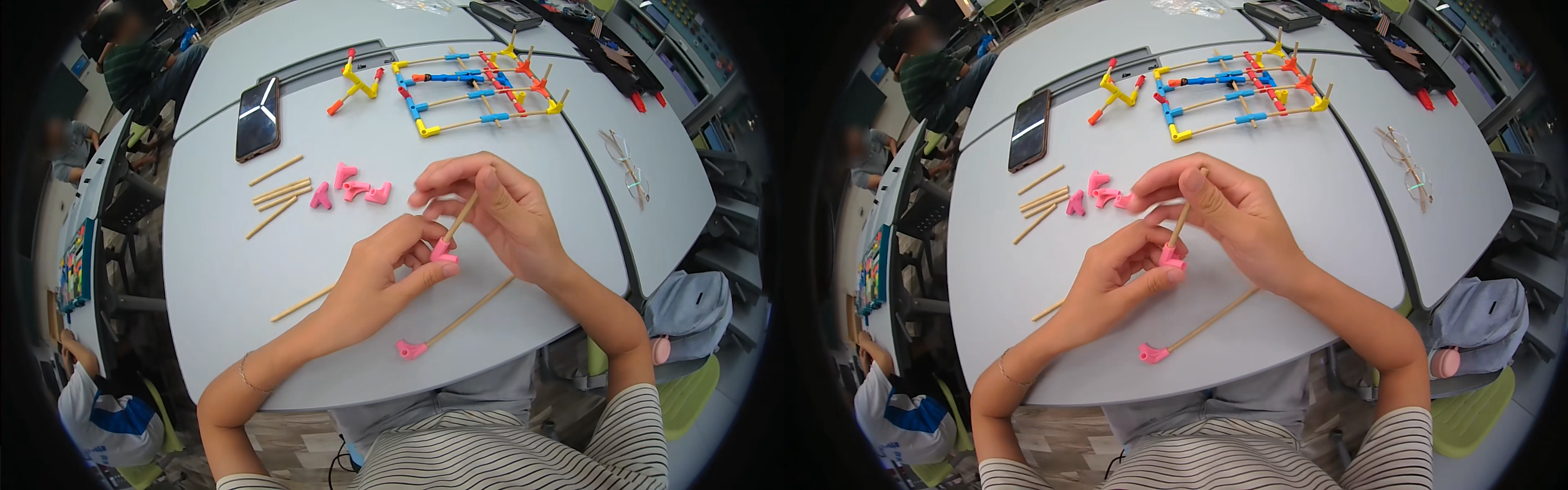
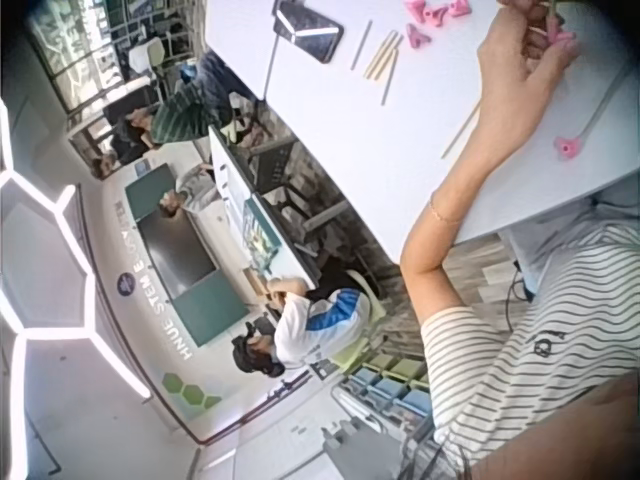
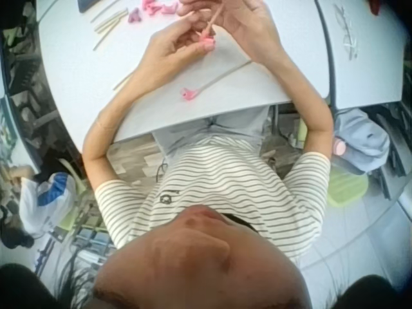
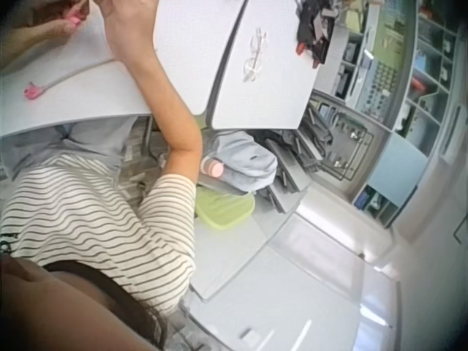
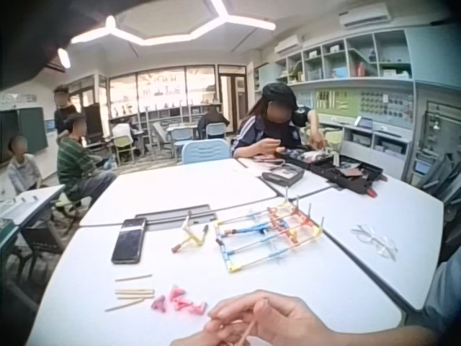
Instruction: The person assembles a geometric structure using wooden sticks and pink plastic connectors. They repeatedly pick up sticks and connectors, insert the sticks into the connectors, and adjust the shape on the table. The structure grows into a rectangular frame by the end of the clip.
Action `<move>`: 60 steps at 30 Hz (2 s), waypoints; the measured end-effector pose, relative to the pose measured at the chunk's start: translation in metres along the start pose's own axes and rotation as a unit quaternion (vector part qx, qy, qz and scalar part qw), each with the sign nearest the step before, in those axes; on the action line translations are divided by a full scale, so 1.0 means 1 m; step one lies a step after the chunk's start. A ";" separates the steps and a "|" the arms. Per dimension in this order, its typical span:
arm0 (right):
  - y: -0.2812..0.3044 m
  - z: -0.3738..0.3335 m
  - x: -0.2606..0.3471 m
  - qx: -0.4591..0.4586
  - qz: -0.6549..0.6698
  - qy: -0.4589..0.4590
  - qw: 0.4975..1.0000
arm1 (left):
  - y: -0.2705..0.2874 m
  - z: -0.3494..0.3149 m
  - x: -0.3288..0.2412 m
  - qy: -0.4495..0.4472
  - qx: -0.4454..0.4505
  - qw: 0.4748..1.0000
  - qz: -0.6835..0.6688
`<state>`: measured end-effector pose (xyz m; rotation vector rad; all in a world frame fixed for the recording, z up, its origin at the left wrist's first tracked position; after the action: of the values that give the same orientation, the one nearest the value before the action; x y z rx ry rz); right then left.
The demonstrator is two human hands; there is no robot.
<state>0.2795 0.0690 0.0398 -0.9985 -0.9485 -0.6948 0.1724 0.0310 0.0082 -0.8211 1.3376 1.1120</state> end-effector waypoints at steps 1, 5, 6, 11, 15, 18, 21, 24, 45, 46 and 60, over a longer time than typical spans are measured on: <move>0.007 0.003 0.004 -0.035 -0.069 0.020 0.997 | 0.004 0.002 -0.002 -0.012 -0.006 1.000 0.016; 0.034 0.009 0.015 -0.095 -0.256 0.004 0.962 | 0.015 0.008 -0.006 -0.023 -0.018 0.996 0.090; 0.036 0.010 0.012 -0.090 -0.281 -0.024 0.955 | 0.018 0.008 -0.011 -0.047 -0.022 0.992 0.114; 0.041 0.009 -0.001 -0.099 -0.242 -0.065 0.963 | 0.014 0.008 -0.003 0.055 0.006 0.998 -0.043; 0.038 0.006 0.000 -0.112 -0.228 -0.025 0.967 | 0.003 0.005 0.009 0.187 0.052 0.929 -0.316; 0.032 0.002 0.009 -0.118 -0.264 0.067 0.955 | 0.001 0.003 0.010 0.223 0.082 0.881 -0.409; 0.024 -0.006 0.027 -0.091 -0.333 0.206 0.916 | 0.000 0.001 0.004 0.250 0.097 0.856 -0.441; -0.010 -0.024 0.054 0.029 -0.425 0.459 0.780 | 0.007 -0.004 -0.004 0.262 0.107 0.857 -0.431; 0.043 0.002 0.060 -0.095 -0.404 0.341 0.843 | 0.079 0.019 -0.057 0.059 -0.089 0.994 0.038; 0.052 0.005 0.059 -0.128 -0.391 0.307 0.858 | 0.076 0.023 -0.065 -0.026 -0.099 0.982 0.156; 0.025 0.003 0.048 -0.062 -0.488 0.312 0.813 | 0.075 0.042 -0.007 -0.169 -0.108 0.869 0.453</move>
<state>0.3201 0.0786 0.0741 -0.2487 -0.7752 -1.8403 0.1162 0.0923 0.0301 -0.0715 1.3166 2.0590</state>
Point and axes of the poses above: each hand's wrist, its own z-axis towards the middle knuckle, its own y-axis out of the back of the hand, x = y × z, the point moved 9 cm from there along z, towards the middle knuckle, and after that the axes turned 8 degrees about -x, right-handed, at the moved point
